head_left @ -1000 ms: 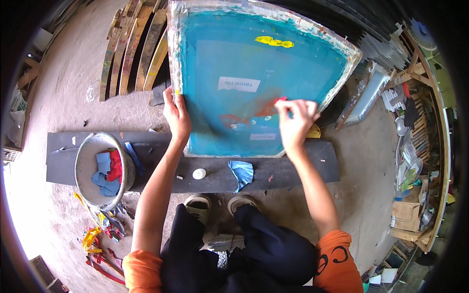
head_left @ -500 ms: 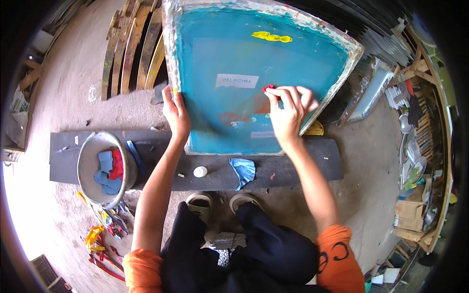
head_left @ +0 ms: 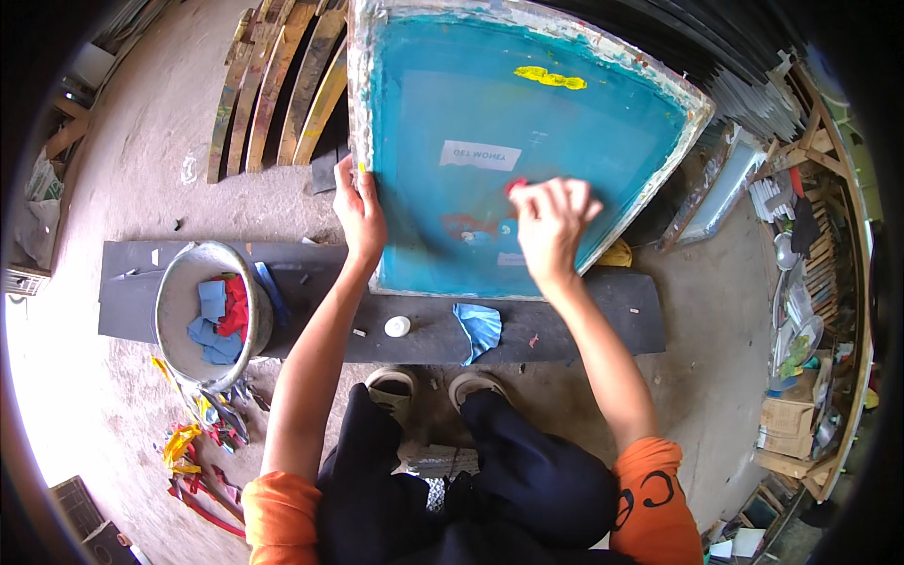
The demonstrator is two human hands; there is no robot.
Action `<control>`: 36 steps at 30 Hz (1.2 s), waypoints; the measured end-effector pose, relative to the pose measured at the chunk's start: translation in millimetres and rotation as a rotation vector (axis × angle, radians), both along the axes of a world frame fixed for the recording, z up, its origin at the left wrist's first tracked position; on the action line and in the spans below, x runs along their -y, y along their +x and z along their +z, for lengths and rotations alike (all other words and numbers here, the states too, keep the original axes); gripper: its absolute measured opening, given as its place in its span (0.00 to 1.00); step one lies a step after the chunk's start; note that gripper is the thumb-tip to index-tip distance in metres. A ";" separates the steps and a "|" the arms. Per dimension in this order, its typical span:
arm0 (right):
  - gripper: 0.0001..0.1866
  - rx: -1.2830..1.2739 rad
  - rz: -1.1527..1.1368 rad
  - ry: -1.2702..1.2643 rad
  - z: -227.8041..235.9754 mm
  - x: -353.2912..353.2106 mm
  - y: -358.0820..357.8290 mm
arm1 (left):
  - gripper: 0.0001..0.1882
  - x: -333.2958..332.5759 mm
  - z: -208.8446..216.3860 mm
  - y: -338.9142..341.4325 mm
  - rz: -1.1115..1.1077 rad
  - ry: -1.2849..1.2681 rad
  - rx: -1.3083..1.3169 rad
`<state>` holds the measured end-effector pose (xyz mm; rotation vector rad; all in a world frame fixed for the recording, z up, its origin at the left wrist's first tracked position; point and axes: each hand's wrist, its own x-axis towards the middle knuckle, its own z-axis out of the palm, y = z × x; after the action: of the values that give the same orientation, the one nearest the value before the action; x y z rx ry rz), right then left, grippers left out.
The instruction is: The person sits on the floor and wipes a teal-colored board with a red cloth, then switches to a blue cloth to continue wiping. The person repeatedly applies liquid from a small white bottle onto the red cloth and resumes wiping the board surface.
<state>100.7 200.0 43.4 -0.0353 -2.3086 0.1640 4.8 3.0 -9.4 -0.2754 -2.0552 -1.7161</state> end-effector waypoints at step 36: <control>0.06 -0.143 0.017 -0.378 34.9 -37.4 31.3 | 0.28 2.9 3.7 3.5 0.046 -0.038 0.185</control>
<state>132.0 237.4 78.2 -0.1891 -2.1073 0.5904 8.3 0.1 -5.7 -0.0830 -2.2087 -1.7329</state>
